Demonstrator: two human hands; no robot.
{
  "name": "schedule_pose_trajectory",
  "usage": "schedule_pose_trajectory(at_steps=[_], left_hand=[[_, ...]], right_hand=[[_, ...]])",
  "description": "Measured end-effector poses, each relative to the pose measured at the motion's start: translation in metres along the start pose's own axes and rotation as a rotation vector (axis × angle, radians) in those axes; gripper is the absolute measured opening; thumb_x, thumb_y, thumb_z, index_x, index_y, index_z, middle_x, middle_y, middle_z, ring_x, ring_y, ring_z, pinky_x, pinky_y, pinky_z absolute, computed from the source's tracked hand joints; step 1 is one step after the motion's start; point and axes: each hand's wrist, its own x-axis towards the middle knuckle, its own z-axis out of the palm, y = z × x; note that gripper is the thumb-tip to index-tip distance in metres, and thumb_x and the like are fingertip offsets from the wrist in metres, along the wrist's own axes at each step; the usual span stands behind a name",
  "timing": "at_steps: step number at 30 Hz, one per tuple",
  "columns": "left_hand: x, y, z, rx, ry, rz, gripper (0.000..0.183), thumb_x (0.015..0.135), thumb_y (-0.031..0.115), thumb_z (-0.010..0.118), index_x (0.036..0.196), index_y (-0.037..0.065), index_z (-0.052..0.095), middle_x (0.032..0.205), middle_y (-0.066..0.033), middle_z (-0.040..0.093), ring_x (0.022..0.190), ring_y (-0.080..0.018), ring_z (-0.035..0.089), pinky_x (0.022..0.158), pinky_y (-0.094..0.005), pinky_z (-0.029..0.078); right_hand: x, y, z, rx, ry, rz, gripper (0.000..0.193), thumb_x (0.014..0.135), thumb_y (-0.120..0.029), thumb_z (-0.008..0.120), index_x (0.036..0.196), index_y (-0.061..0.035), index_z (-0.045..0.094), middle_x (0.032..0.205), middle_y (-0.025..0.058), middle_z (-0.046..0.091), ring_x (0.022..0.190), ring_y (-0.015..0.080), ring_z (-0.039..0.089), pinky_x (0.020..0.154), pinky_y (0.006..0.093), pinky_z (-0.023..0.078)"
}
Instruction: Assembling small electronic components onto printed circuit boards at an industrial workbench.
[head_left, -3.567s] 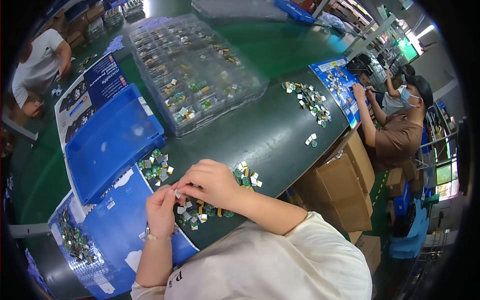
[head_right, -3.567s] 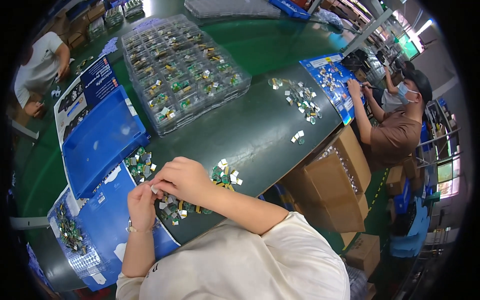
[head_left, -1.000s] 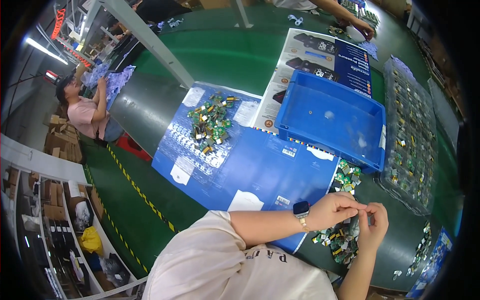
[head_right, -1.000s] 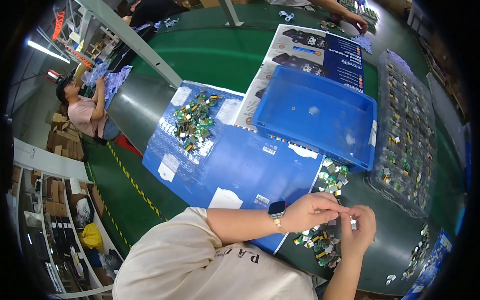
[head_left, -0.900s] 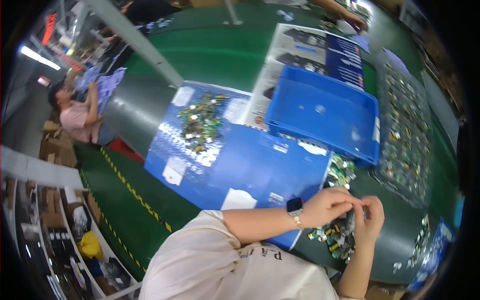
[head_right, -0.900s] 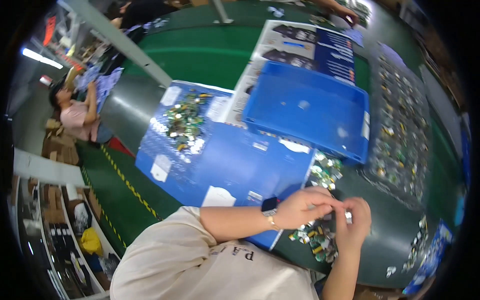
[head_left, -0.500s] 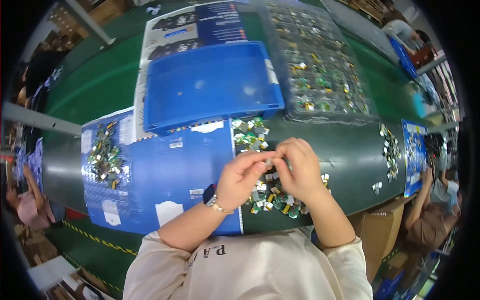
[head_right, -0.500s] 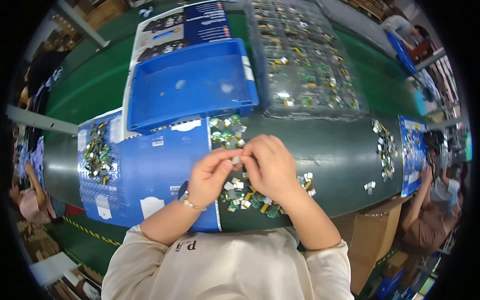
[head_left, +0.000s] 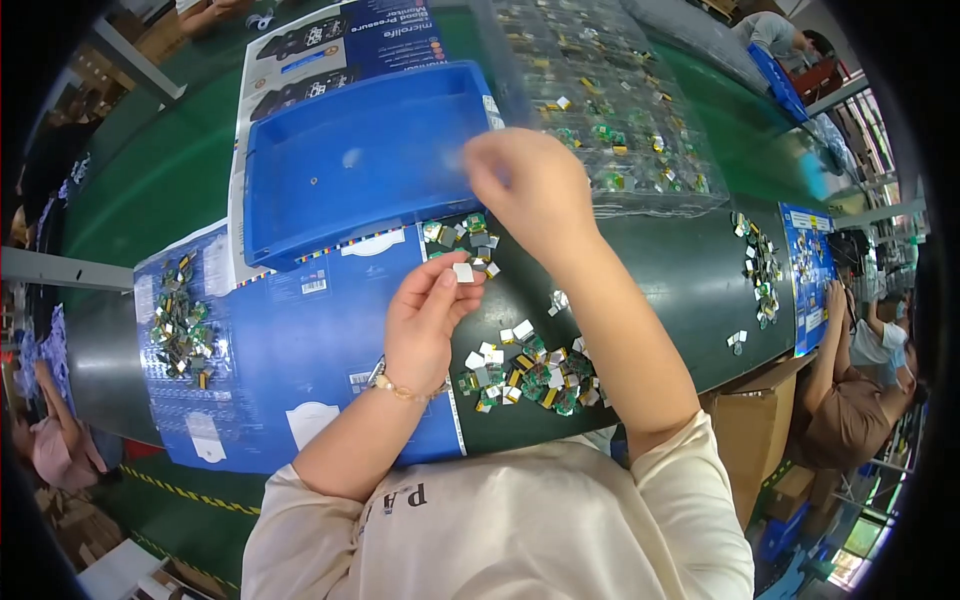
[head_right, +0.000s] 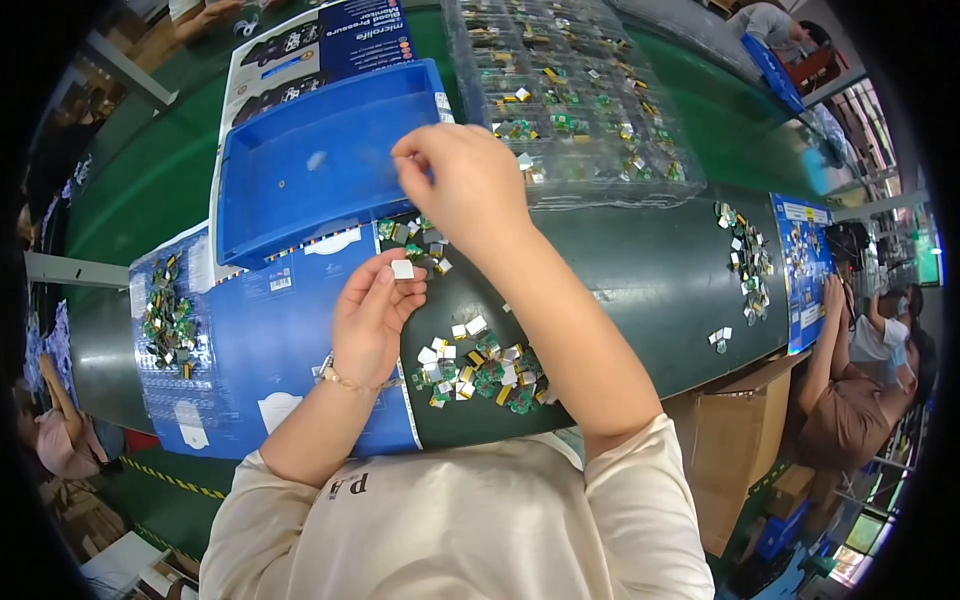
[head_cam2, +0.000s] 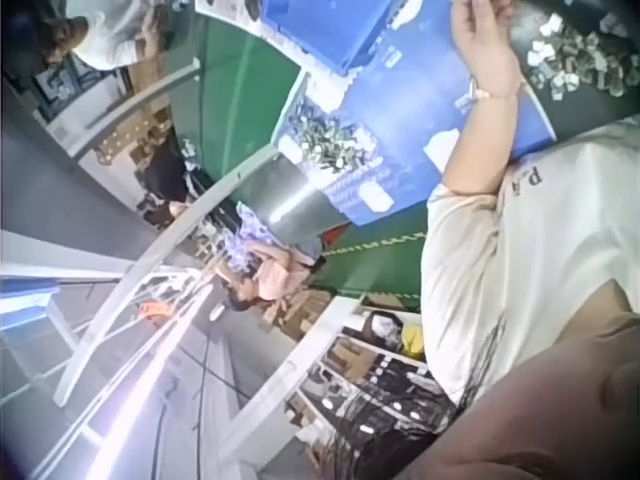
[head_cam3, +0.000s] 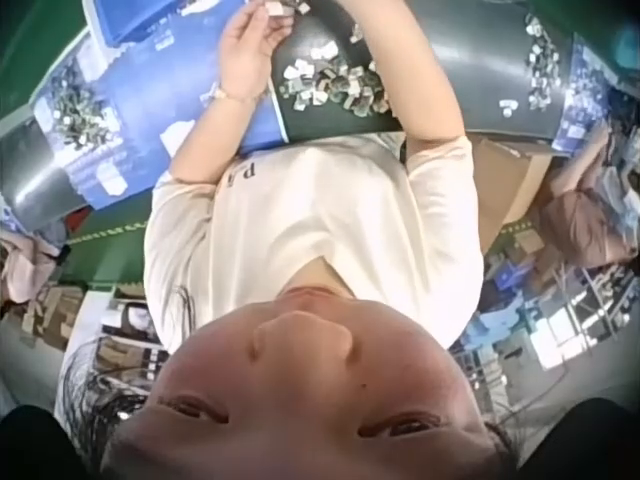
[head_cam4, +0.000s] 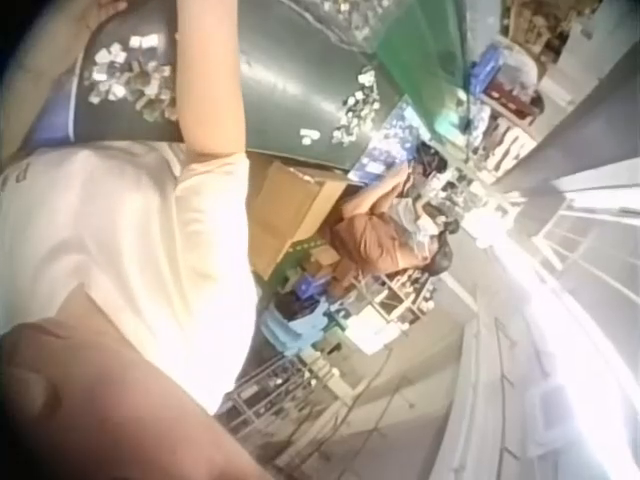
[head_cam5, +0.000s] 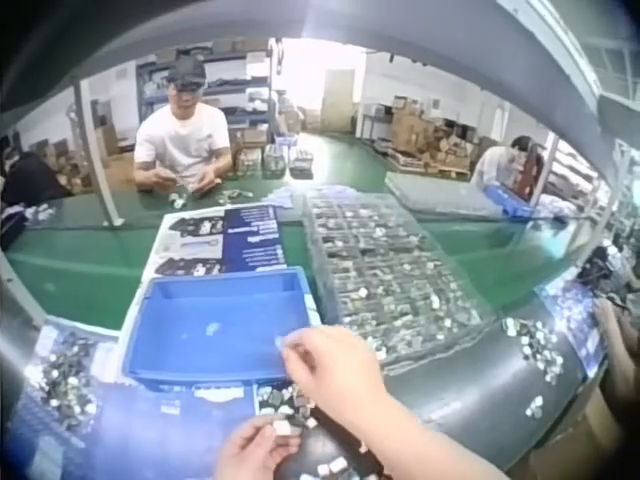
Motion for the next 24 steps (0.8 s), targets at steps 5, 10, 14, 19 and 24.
schedule_pose_trajectory(at_steps=[5, 10, 14, 19, 24], left_hand=[[-0.003, 0.005, 0.002, 0.039, 0.005, -0.009, 0.024, 0.097, 0.014, 0.050, 0.117, 0.003, 0.056, 0.105, -0.0101, 0.065, 0.096, -0.0153, 0.061, 0.082, -0.0285, 0.047], [-0.007, 0.001, -0.003, -0.014, -0.223, 0.217, 0.018, 0.095, 0.010, 0.050, 0.111, 0.002, 0.055, 0.108, -0.0121, 0.062, 0.104, -0.0200, 0.058, 0.092, -0.0332, 0.044], [-0.013, -0.001, 0.001, 0.053, -0.404, 0.278, 0.017, 0.090, 0.005, 0.055, 0.106, 0.002, 0.055, 0.105, -0.0126, 0.061, 0.109, -0.0227, 0.055, 0.099, -0.0377, 0.039], [-0.010, 0.007, 0.007, 0.498, -0.630, 0.466, 0.016, 0.082, 0.001, 0.060, 0.097, 0.003, 0.062, 0.101, -0.0103, 0.063, 0.101, -0.0228, 0.058, 0.090, -0.0362, 0.043], [-0.014, -0.002, 0.004, 0.714, -0.650, 0.515, 0.027, 0.082, -0.001, 0.060, 0.108, 0.006, 0.059, 0.100, -0.0093, 0.063, 0.093, -0.0220, 0.060, 0.083, -0.0334, 0.046]], right_hand=[[-0.002, 0.007, 0.005, -0.262, 0.046, -0.292, 0.010, 0.074, -0.020, 0.071, 0.072, -0.0110, 0.068, 0.076, 0.0047, 0.065, 0.066, 0.0244, 0.058, 0.062, 0.0369, 0.048], [-0.058, -0.020, -0.031, 0.235, -0.292, 0.259, 0.017, 0.087, -0.019, 0.063, 0.082, -0.0041, 0.068, 0.071, 0.0078, 0.062, 0.063, 0.0185, 0.057, 0.061, 0.0309, 0.046], [-0.095, -0.001, -0.028, 0.677, -0.381, 0.293, 0.024, 0.093, -0.019, 0.057, 0.086, 0.0021, 0.065, 0.077, 0.0071, 0.060, 0.071, 0.0147, 0.056, 0.067, 0.0280, 0.045], [-0.106, -0.001, -0.040, 0.879, -0.481, 0.531, 0.020, 0.094, -0.015, 0.057, 0.091, 0.0033, 0.064, 0.086, 0.0038, 0.057, 0.079, 0.0103, 0.054, 0.070, 0.0275, 0.045], [-0.110, -0.010, -0.044, 1.100, -0.268, 0.715, 0.014, 0.089, -0.010, 0.064, 0.097, 0.0017, 0.065, 0.084, 0.0021, 0.064, 0.078, 0.0067, 0.059, 0.065, 0.0240, 0.046]])
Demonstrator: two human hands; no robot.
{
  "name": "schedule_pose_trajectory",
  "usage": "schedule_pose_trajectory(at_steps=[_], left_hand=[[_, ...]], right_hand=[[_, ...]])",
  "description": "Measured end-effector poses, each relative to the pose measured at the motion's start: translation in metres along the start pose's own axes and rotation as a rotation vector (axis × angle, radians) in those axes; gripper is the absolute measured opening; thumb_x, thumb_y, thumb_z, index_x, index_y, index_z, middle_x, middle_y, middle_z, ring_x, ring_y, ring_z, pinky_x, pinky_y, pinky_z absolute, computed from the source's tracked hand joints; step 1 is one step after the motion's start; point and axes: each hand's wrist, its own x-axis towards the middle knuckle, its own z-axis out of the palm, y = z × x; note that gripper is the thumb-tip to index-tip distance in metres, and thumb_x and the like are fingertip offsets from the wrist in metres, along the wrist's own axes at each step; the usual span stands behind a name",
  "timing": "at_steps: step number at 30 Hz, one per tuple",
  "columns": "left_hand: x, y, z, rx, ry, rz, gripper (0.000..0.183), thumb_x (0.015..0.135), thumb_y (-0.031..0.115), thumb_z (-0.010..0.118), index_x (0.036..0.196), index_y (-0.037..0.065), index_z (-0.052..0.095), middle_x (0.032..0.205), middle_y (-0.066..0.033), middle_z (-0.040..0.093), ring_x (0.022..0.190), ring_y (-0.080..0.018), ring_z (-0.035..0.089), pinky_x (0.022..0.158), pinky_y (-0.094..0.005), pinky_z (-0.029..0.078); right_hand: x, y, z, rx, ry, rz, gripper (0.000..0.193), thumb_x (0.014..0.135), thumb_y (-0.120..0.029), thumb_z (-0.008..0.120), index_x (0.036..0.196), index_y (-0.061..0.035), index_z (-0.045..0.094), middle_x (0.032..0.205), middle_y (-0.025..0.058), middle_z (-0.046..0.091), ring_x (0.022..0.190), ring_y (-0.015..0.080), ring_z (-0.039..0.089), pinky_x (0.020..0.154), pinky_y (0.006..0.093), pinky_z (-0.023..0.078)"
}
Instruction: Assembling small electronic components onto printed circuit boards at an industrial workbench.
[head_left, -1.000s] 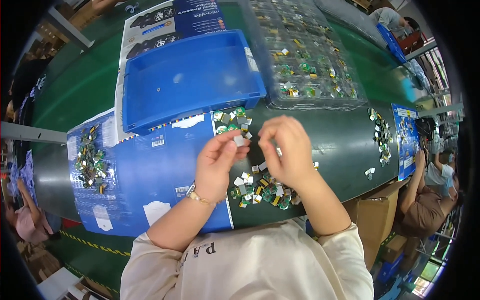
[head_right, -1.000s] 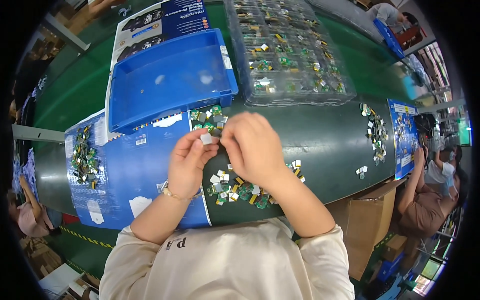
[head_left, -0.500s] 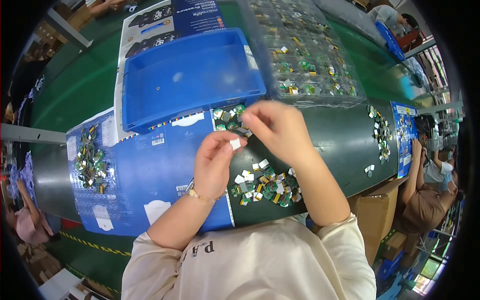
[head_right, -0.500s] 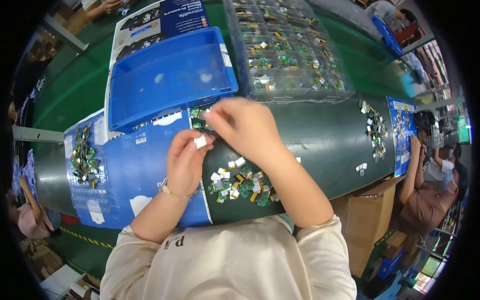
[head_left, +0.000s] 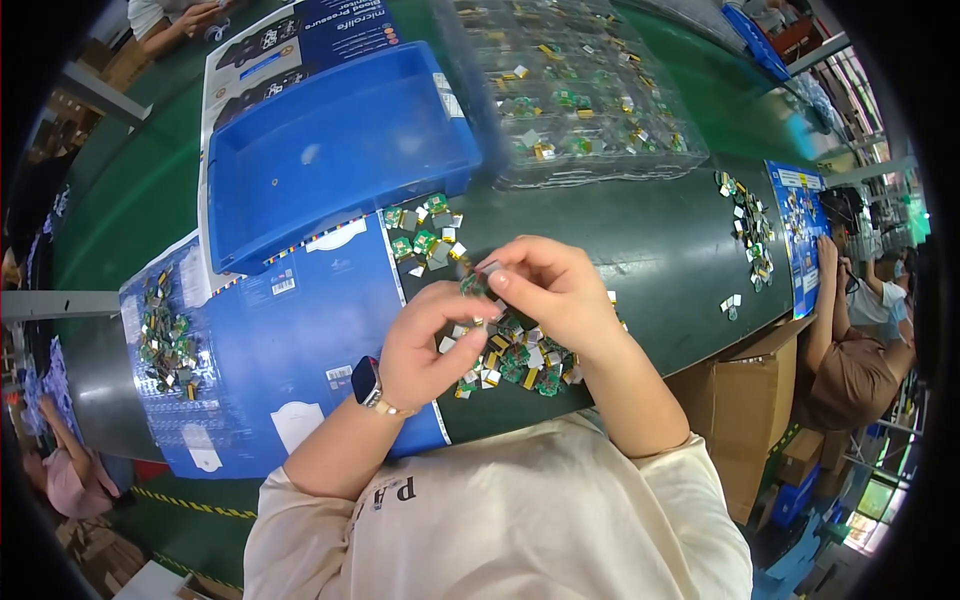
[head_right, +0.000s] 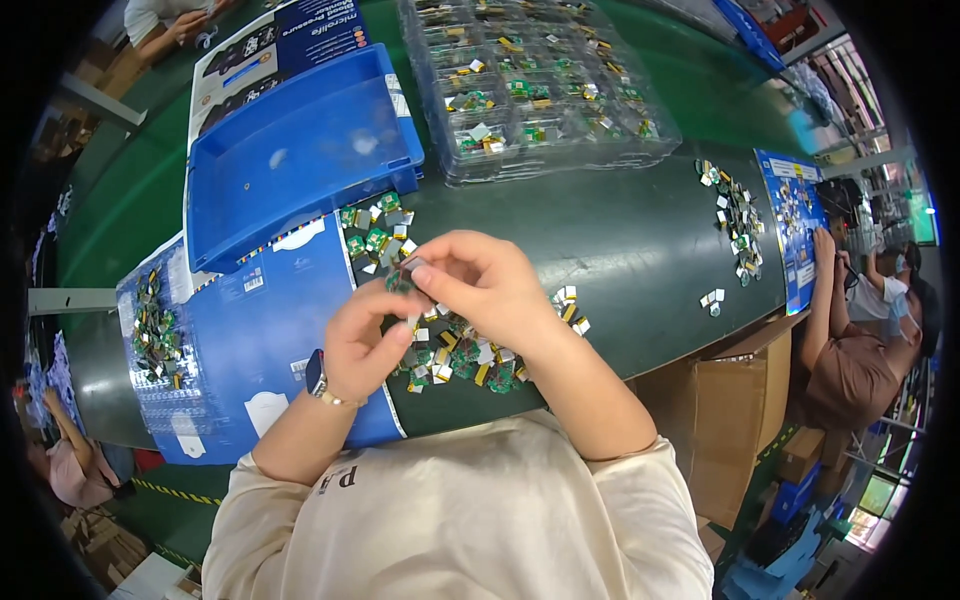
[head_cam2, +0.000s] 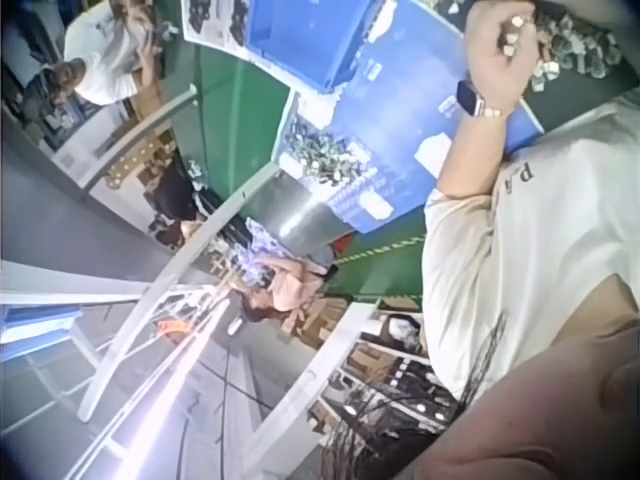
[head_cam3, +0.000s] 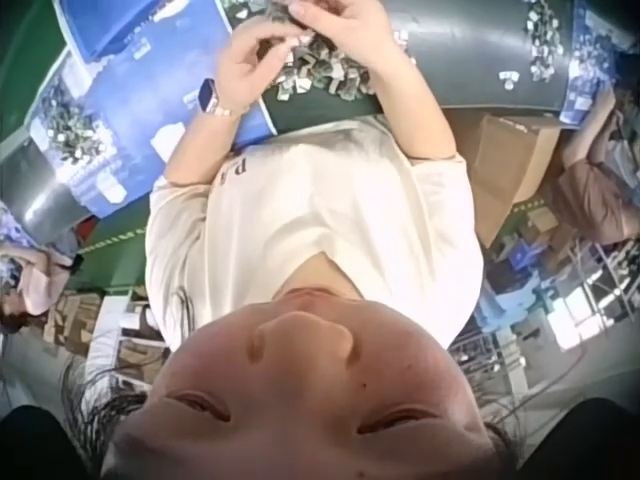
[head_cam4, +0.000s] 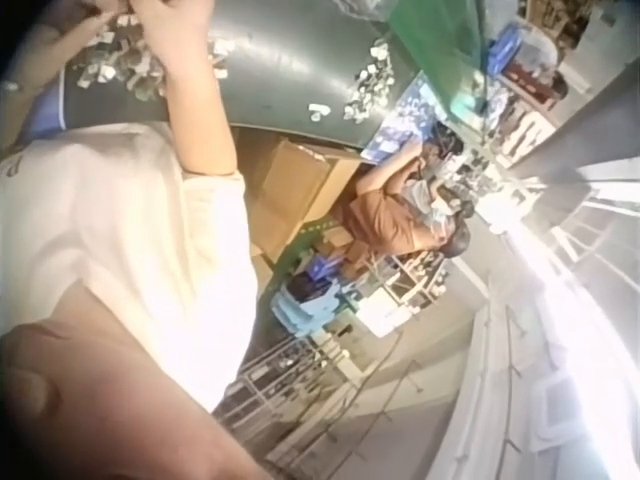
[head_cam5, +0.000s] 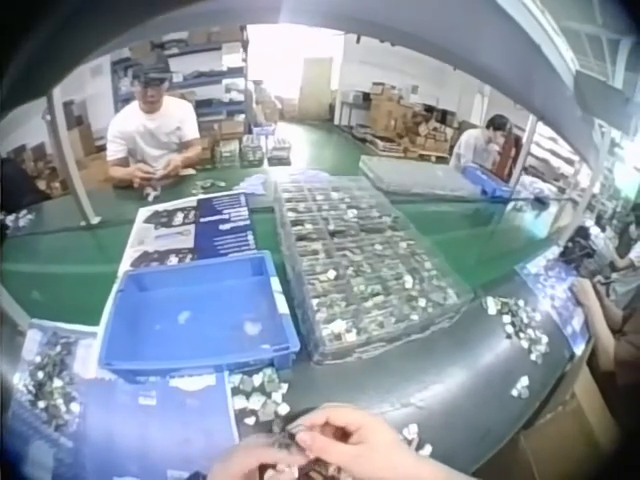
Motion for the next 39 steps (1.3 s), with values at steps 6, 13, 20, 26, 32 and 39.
schedule_pose_trajectory(at_steps=[6, 13, 20, 26, 32, 39], left_hand=[[0.003, 0.002, 0.011, -0.466, 0.398, -0.361, 0.069, 0.087, -0.005, 0.057, 0.144, 0.012, 0.020, 0.099, -0.0084, 0.060, 0.092, -0.0132, 0.059, 0.080, -0.0257, 0.049], [0.008, 0.002, 0.009, -0.486, 0.298, -0.517, 0.062, 0.087, -0.006, 0.057, 0.140, 0.011, 0.029, 0.099, -0.0074, 0.060, 0.093, -0.0124, 0.060, 0.079, -0.0257, 0.050], [0.007, 0.002, 0.003, -0.530, 0.298, -0.572, 0.044, 0.090, 0.003, 0.058, 0.131, 0.007, 0.043, 0.099, -0.0047, 0.061, 0.090, -0.0106, 0.059, 0.073, -0.0231, 0.048], [0.004, 0.000, 0.005, -0.515, 0.319, -0.531, 0.038, 0.090, 0.005, 0.059, 0.126, 0.005, 0.048, 0.097, -0.0046, 0.062, 0.089, -0.0118, 0.061, 0.077, -0.0246, 0.049], [0.003, -0.002, 0.006, -0.773, 0.344, -0.542, 0.032, 0.091, 0.008, 0.058, 0.123, 0.004, 0.051, 0.099, -0.0081, 0.064, 0.090, -0.0145, 0.062, 0.082, -0.0292, 0.051], [0.000, -0.008, 0.003, -0.744, 0.376, -0.585, 0.022, 0.093, 0.007, 0.056, 0.114, 0.001, 0.059, 0.099, -0.0078, 0.065, 0.090, -0.0146, 0.063, 0.082, -0.0285, 0.052]], right_hand=[[-0.011, -0.012, 0.017, -0.823, 0.161, -0.421, 0.015, 0.077, -0.008, 0.072, 0.093, -0.0083, 0.071, 0.073, 0.0021, 0.065, 0.066, 0.0115, 0.062, 0.058, 0.0250, 0.046], [-0.008, -0.005, 0.011, -1.203, 0.157, -0.652, 0.015, 0.072, -0.016, 0.073, 0.087, -0.0167, 0.071, 0.071, -0.0004, 0.060, 0.066, 0.0194, 0.059, 0.057, 0.0324, 0.046], [-0.009, 0.003, -0.001, -1.103, 0.169, -0.712, 0.023, 0.070, -0.008, 0.073, 0.093, -0.0113, 0.071, 0.077, 0.0029, 0.065, 0.063, 0.0197, 0.058, 0.059, 0.0310, 0.047], [-0.019, 0.003, -0.001, -0.746, 0.170, -0.404, 0.016, 0.077, -0.003, 0.069, 0.093, -0.0045, 0.070, 0.083, 0.0049, 0.067, 0.070, 0.0119, 0.061, 0.062, 0.0243, 0.046], [-0.019, 0.012, -0.002, -0.153, 0.214, -0.020, 0.023, 0.087, 0.000, 0.063, 0.109, 0.0020, 0.062, 0.089, 0.0025, 0.065, 0.078, 0.0044, 0.058, 0.069, 0.0175, 0.046], [-0.016, 0.013, -0.006, 0.059, 0.064, 0.178, 0.015, 0.086, -0.003, 0.065, 0.099, 0.0007, 0.060, 0.084, 0.0015, 0.065, 0.073, 0.0045, 0.058, 0.060, 0.0174, 0.043]])
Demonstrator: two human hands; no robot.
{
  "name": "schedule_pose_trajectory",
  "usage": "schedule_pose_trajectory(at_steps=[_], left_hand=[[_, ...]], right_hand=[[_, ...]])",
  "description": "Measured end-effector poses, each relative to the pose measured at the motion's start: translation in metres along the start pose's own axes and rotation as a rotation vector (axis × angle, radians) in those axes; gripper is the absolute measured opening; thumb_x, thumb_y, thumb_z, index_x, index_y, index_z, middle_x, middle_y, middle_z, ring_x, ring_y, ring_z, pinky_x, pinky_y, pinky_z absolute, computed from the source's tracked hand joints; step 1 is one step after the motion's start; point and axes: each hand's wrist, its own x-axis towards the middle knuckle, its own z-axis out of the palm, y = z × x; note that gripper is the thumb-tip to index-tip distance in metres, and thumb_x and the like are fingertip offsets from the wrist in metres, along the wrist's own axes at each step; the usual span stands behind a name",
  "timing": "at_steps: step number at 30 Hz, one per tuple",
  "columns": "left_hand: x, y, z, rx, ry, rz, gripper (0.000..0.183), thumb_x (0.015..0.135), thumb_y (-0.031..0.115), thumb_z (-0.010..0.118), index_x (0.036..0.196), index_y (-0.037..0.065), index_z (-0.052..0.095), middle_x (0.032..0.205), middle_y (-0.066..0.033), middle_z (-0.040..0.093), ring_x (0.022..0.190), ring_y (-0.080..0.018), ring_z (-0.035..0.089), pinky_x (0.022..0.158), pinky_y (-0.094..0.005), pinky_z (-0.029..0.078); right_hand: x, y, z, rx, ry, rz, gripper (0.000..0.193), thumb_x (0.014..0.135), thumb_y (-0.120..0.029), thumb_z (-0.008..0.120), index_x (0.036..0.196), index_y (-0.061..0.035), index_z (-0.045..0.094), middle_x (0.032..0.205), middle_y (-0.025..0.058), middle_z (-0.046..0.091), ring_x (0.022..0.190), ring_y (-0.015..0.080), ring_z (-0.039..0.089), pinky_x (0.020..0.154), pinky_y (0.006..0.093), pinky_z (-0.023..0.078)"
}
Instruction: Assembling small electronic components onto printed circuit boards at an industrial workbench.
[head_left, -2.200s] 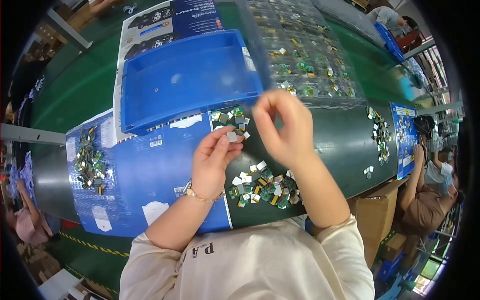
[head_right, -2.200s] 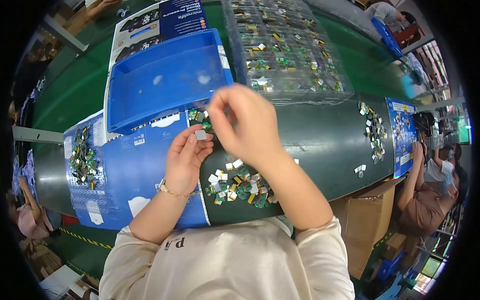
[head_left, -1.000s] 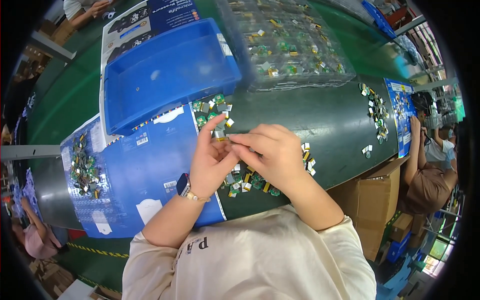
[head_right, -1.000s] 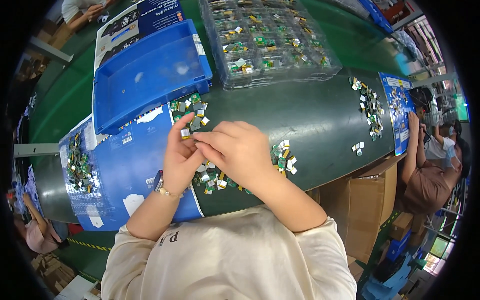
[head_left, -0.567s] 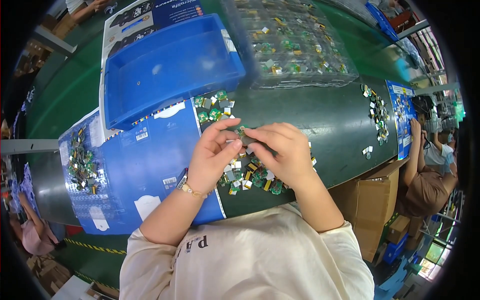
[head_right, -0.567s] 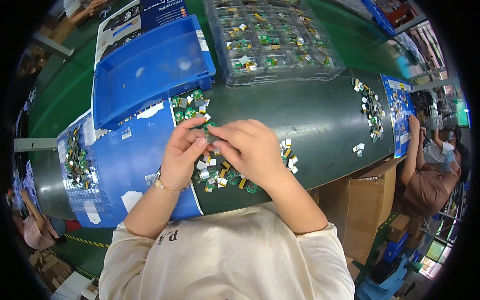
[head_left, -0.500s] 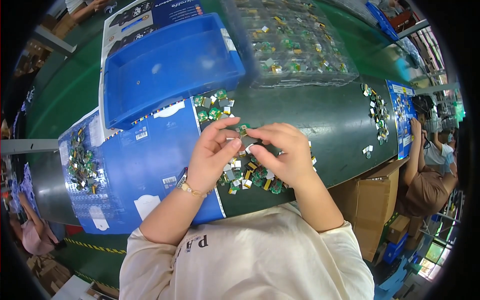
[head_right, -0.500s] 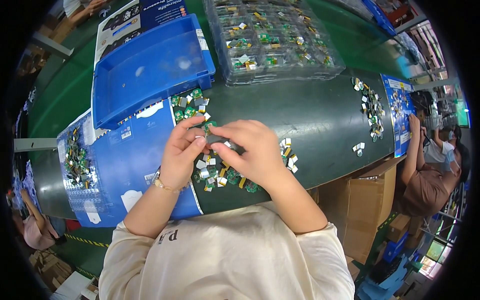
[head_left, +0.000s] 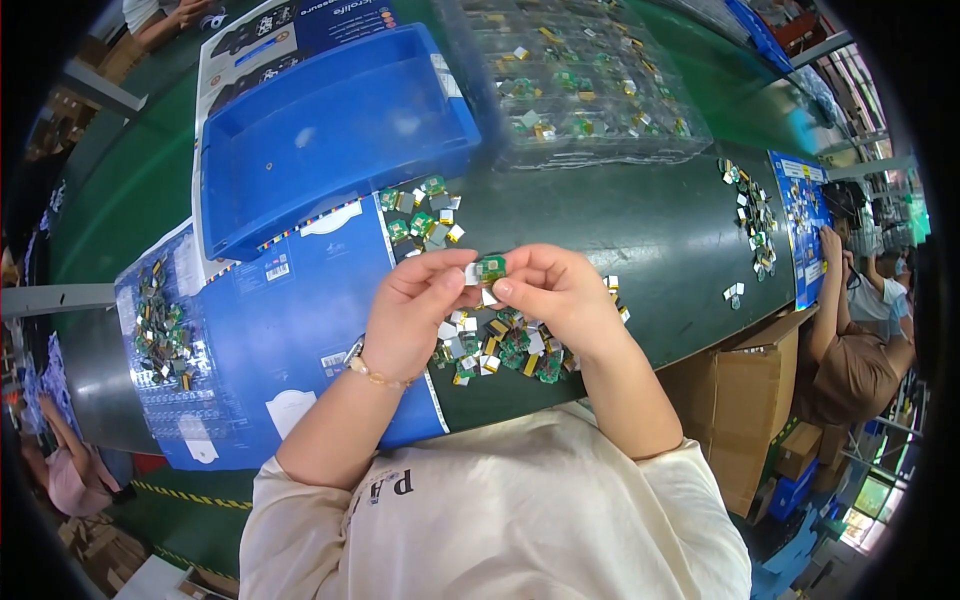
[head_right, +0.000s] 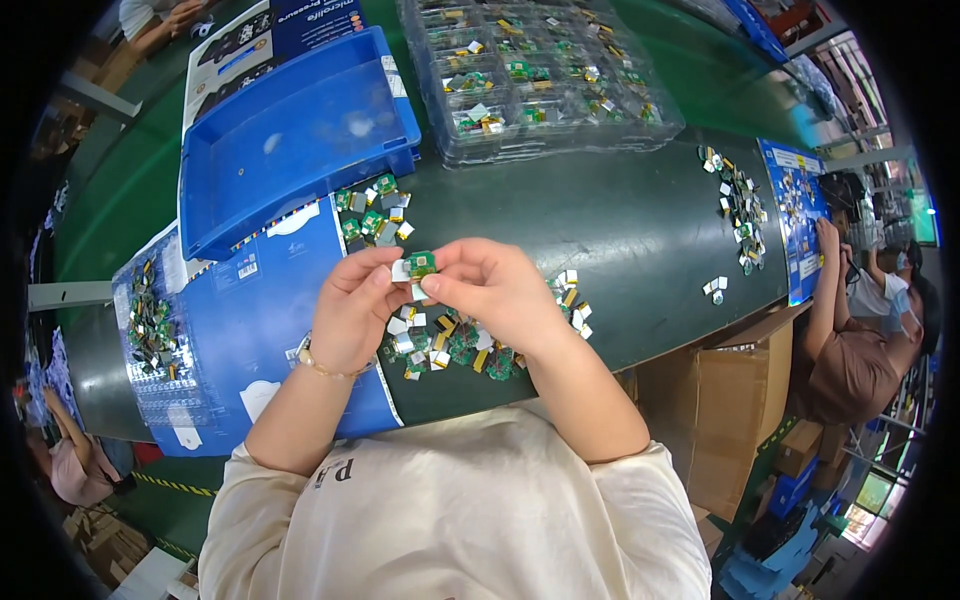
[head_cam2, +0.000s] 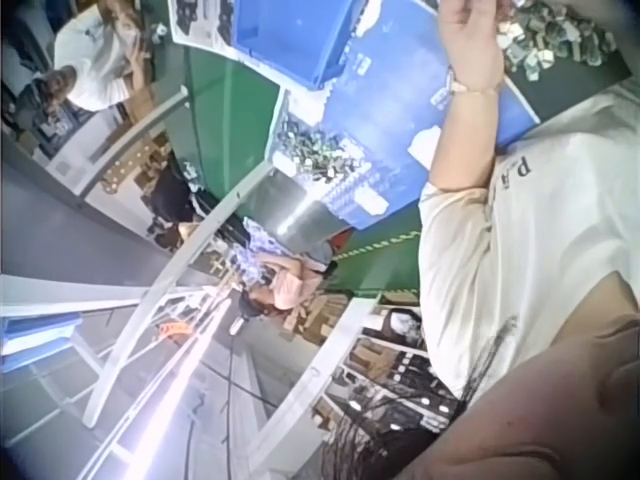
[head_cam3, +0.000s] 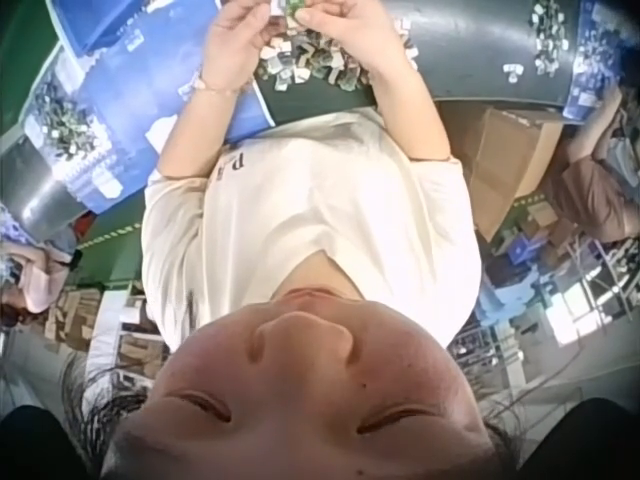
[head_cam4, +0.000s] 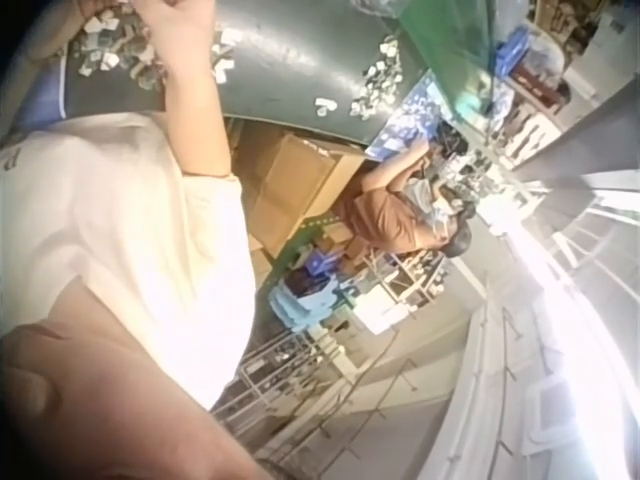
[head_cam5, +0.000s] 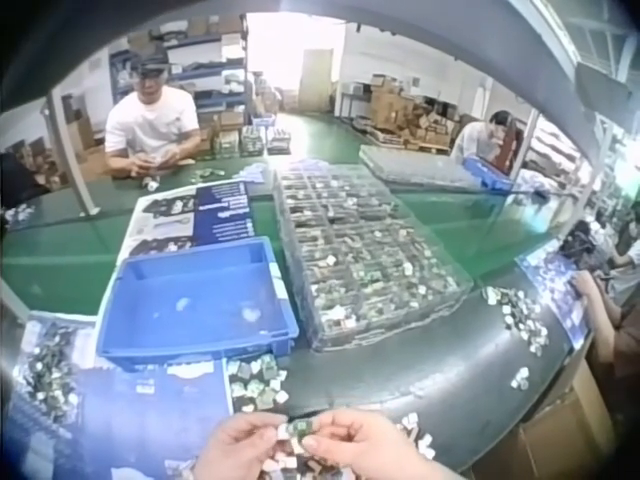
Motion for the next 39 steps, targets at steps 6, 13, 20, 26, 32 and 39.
schedule_pose_trajectory(at_steps=[6, 13, 20, 26, 32, 39], left_hand=[[-0.003, 0.002, 0.001, 0.187, -0.083, 0.054, 0.018, 0.092, 0.007, 0.057, 0.108, 0.002, 0.063, 0.092, -0.0043, 0.065, 0.087, -0.0110, 0.062, 0.078, -0.0249, 0.050], [-0.003, 0.008, 0.003, 0.109, -0.104, -0.065, 0.017, 0.093, 0.010, 0.056, 0.107, 0.002, 0.062, 0.093, -0.0044, 0.066, 0.087, -0.0108, 0.063, 0.073, -0.0244, 0.051], [-0.002, 0.005, -0.003, 0.084, -0.238, -0.127, 0.015, 0.095, 0.012, 0.053, 0.105, 0.003, 0.060, 0.098, -0.0108, 0.066, 0.085, -0.0178, 0.066, 0.068, -0.0269, 0.055], [0.000, 0.005, -0.004, 0.013, -0.198, -0.214, 0.018, 0.095, 0.014, 0.055, 0.105, 0.000, 0.061, 0.093, -0.0119, 0.068, 0.080, -0.0178, 0.068, 0.069, -0.0265, 0.057], [-0.002, 0.003, -0.003, -0.037, -0.201, -0.193, 0.024, 0.094, 0.016, 0.056, 0.108, -0.002, 0.062, 0.095, -0.0115, 0.068, 0.080, -0.0166, 0.068, 0.071, -0.0258, 0.057], [-0.002, -0.001, -0.002, -0.027, -0.164, -0.166, 0.025, 0.095, 0.017, 0.055, 0.111, -0.002, 0.061, 0.098, -0.0101, 0.068, 0.082, -0.0155, 0.068, 0.073, -0.0259, 0.056]], right_hand=[[-0.004, -0.015, 0.000, -0.352, -0.099, 0.014, 0.011, 0.083, -0.004, 0.068, 0.090, -0.0011, 0.060, 0.074, -0.0030, 0.060, 0.066, 0.0022, 0.054, 0.055, 0.0176, 0.039], [-0.002, -0.001, -0.018, -0.188, -0.185, -0.011, 0.011, 0.083, -0.005, 0.070, 0.089, -0.0012, 0.062, 0.074, -0.0035, 0.057, 0.067, 0.0025, 0.052, 0.058, 0.0185, 0.042], [-0.004, 0.001, -0.010, -0.089, -0.121, -0.001, 0.009, 0.084, -0.003, 0.069, 0.086, -0.0005, 0.060, 0.080, 0.0002, 0.059, 0.070, 0.0029, 0.054, 0.061, 0.0184, 0.044], [-0.004, 0.002, -0.010, -0.278, -0.073, -0.109, 0.012, 0.082, -0.005, 0.071, 0.082, -0.0024, 0.060, 0.077, -0.0022, 0.055, 0.065, 0.0022, 0.050, 0.056, 0.0178, 0.039], [-0.003, 0.005, -0.010, -0.422, -0.037, -0.337, 0.016, 0.078, -0.005, 0.074, 0.077, -0.0048, 0.059, 0.079, -0.0025, 0.049, 0.066, 0.0043, 0.041, 0.058, 0.0208, 0.034], [-0.005, 0.001, -0.006, -0.424, 0.009, -0.301, 0.017, 0.077, -0.006, 0.075, 0.077, -0.0052, 0.058, 0.078, -0.0028, 0.048, 0.066, 0.0054, 0.037, 0.059, 0.0211, 0.032]])
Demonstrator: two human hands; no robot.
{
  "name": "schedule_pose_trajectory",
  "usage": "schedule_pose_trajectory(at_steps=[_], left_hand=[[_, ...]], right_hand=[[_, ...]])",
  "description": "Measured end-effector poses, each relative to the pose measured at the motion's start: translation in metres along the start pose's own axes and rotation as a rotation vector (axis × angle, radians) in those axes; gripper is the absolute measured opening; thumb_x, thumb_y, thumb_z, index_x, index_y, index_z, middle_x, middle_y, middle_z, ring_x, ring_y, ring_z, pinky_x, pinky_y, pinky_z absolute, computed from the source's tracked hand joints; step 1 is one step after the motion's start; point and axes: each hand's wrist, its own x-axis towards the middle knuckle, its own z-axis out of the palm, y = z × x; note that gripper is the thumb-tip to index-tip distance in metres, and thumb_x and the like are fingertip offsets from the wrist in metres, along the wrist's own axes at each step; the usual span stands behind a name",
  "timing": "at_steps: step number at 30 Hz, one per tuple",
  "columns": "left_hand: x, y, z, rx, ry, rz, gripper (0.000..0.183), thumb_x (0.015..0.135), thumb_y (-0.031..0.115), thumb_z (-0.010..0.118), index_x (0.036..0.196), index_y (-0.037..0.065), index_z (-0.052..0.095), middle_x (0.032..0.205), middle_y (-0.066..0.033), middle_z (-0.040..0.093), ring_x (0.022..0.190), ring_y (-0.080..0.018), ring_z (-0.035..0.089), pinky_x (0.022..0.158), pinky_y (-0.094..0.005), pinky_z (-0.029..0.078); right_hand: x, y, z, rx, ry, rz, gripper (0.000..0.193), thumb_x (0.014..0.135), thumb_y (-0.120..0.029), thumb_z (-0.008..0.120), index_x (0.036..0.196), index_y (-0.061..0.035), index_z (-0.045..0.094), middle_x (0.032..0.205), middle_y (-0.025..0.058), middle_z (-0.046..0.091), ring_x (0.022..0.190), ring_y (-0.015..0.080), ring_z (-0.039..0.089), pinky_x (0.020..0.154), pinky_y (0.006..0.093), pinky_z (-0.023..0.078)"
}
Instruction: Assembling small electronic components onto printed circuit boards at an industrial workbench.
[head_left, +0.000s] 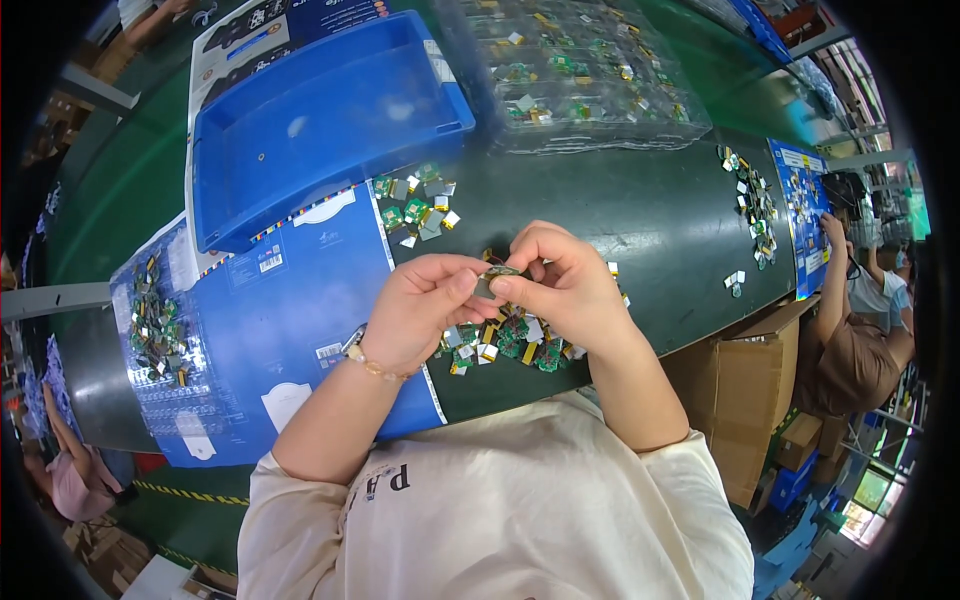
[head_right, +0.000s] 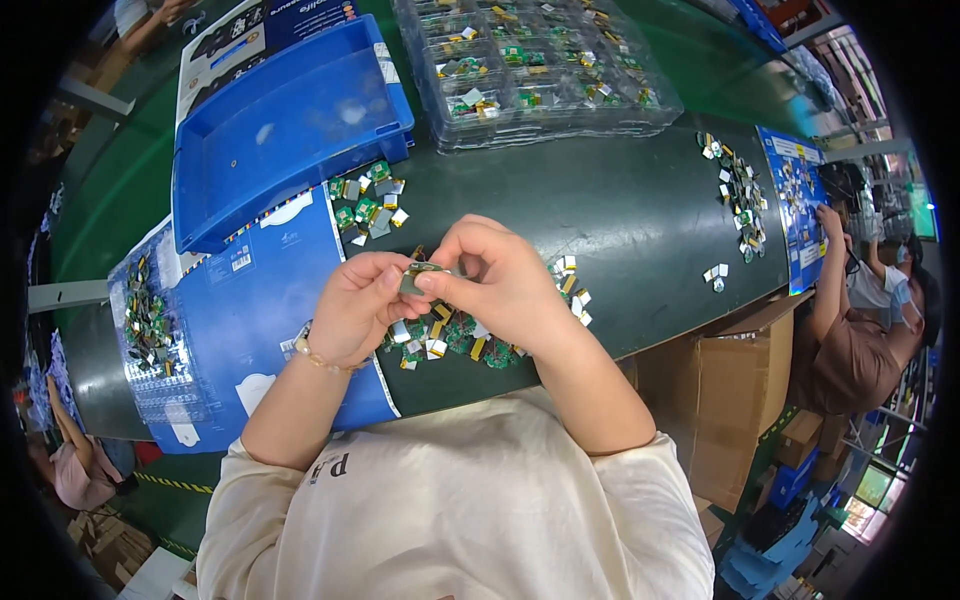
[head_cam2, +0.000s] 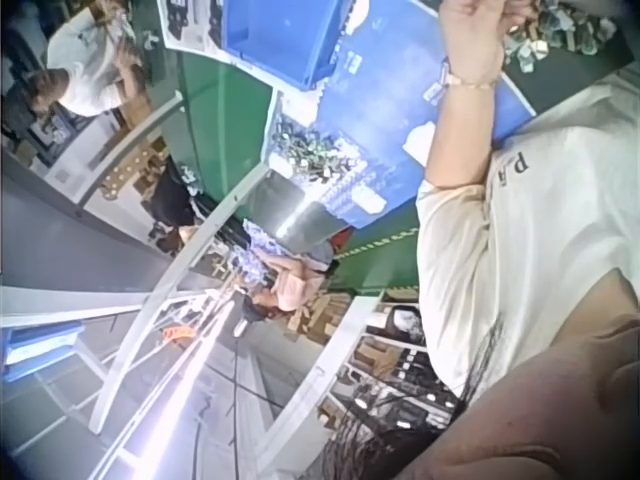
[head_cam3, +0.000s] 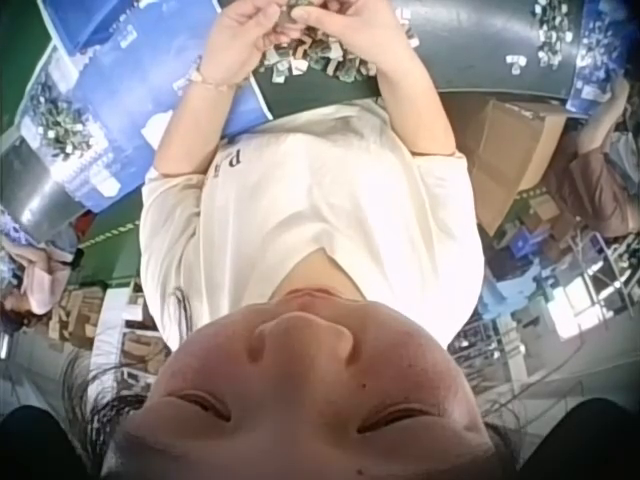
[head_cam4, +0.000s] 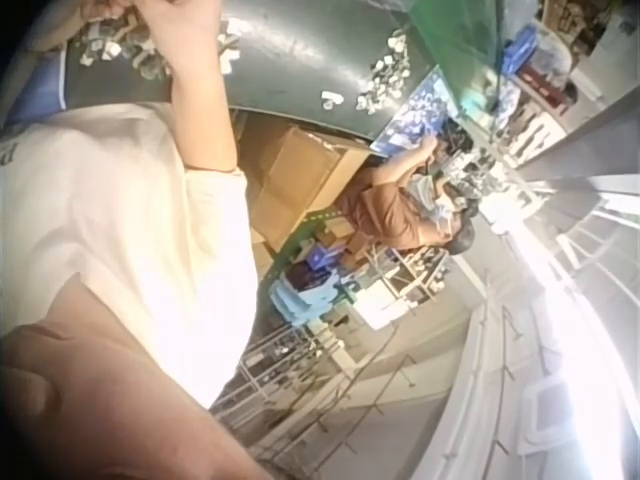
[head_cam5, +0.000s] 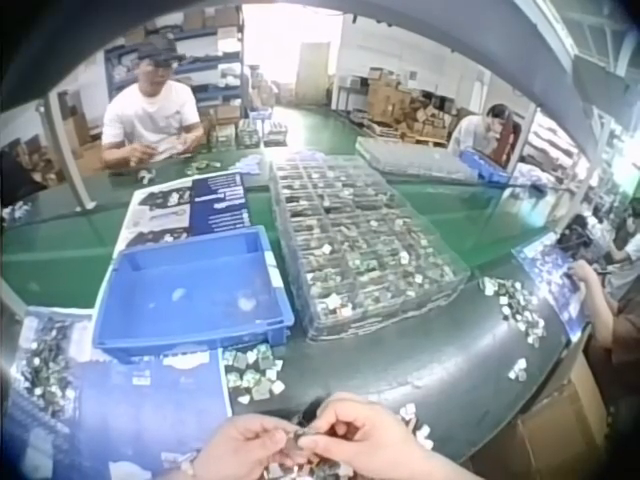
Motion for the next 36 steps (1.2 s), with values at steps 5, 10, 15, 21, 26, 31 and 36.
schedule_pose_trajectory(at_steps=[5, 10, 15, 21, 26, 31, 36], left_hand=[[0.001, -0.003, 0.000, -0.003, 0.044, 0.014, 0.024, 0.095, 0.018, 0.055, 0.111, 0.000, 0.061, 0.098, -0.0090, 0.068, 0.082, -0.0147, 0.067, 0.072, -0.0253, 0.055], [0.002, -0.004, 0.000, -0.001, 0.081, 0.034, 0.025, 0.096, 0.019, 0.055, 0.112, 0.001, 0.060, 0.096, -0.0077, 0.067, 0.081, -0.0144, 0.067, 0.072, -0.0246, 0.055], [0.003, -0.004, 0.001, -0.007, 0.112, 0.027, 0.026, 0.096, 0.019, 0.055, 0.112, 0.000, 0.059, 0.094, -0.0080, 0.067, 0.080, -0.0140, 0.066, 0.073, -0.0249, 0.055], [0.002, -0.008, 0.001, 0.020, 0.192, 0.014, 0.025, 0.096, 0.020, 0.054, 0.109, -0.001, 0.059, 0.094, -0.0088, 0.067, 0.080, -0.0148, 0.066, 0.073, -0.0255, 0.055], [0.003, 0.000, 0.009, 0.171, 0.220, 0.058, 0.022, 0.096, 0.017, 0.054, 0.105, -0.002, 0.060, 0.096, -0.0093, 0.067, 0.082, -0.0153, 0.066, 0.075, -0.0257, 0.055], [-0.001, -0.006, 0.012, 0.293, 0.195, 0.211, 0.014, 0.093, 0.006, 0.057, 0.101, -0.004, 0.061, 0.096, -0.0095, 0.067, 0.087, -0.0149, 0.066, 0.078, -0.0258, 0.054], [-0.004, -0.001, 0.003, 0.424, 0.139, 0.209, 0.011, 0.092, 0.003, 0.058, 0.099, -0.004, 0.061, 0.093, -0.0081, 0.066, 0.087, -0.0134, 0.065, 0.078, -0.0253, 0.054]], right_hand=[[0.000, -0.001, 0.005, -0.016, 0.038, 0.002, 0.017, 0.077, -0.007, 0.075, 0.077, -0.0055, 0.058, 0.077, -0.0034, 0.048, 0.065, 0.0055, 0.036, 0.058, 0.0214, 0.032], [0.001, -0.002, 0.009, -0.074, 0.093, 0.011, 0.018, 0.075, -0.007, 0.075, 0.075, -0.0059, 0.057, 0.075, -0.0041, 0.048, 0.065, 0.0058, 0.036, 0.058, 0.0215, 0.032], [0.002, -0.003, 0.012, -0.182, 0.126, -0.025, 0.018, 0.075, -0.006, 0.075, 0.074, -0.0056, 0.057, 0.074, -0.0036, 0.049, 0.064, 0.0057, 0.038, 0.058, 0.0215, 0.033], [0.001, 0.000, 0.018, -0.234, 0.180, -0.073, 0.019, 0.075, -0.006, 0.074, 0.073, -0.0048, 0.055, 0.072, -0.0025, 0.050, 0.062, 0.0055, 0.040, 0.055, 0.0222, 0.034], [0.004, 0.003, 0.017, -0.267, 0.218, -0.113, 0.020, 0.075, -0.005, 0.074, 0.071, -0.0047, 0.054, 0.073, -0.0019, 0.051, 0.061, 0.0048, 0.040, 0.055, 0.0210, 0.034], [0.001, 0.018, 0.010, -0.062, 0.050, 0.146, 0.020, 0.080, -0.005, 0.072, 0.086, -0.0050, 0.053, 0.080, -0.0021, 0.055, 0.067, 0.0034, 0.047, 0.058, 0.0193, 0.038], [0.003, 0.015, 0.013, 0.209, 0.005, 0.055, 0.029, 0.082, -0.002, 0.069, 0.104, -0.0054, 0.050, 0.084, -0.0023, 0.058, 0.071, 0.0027, 0.050, 0.060, 0.0185, 0.039]])
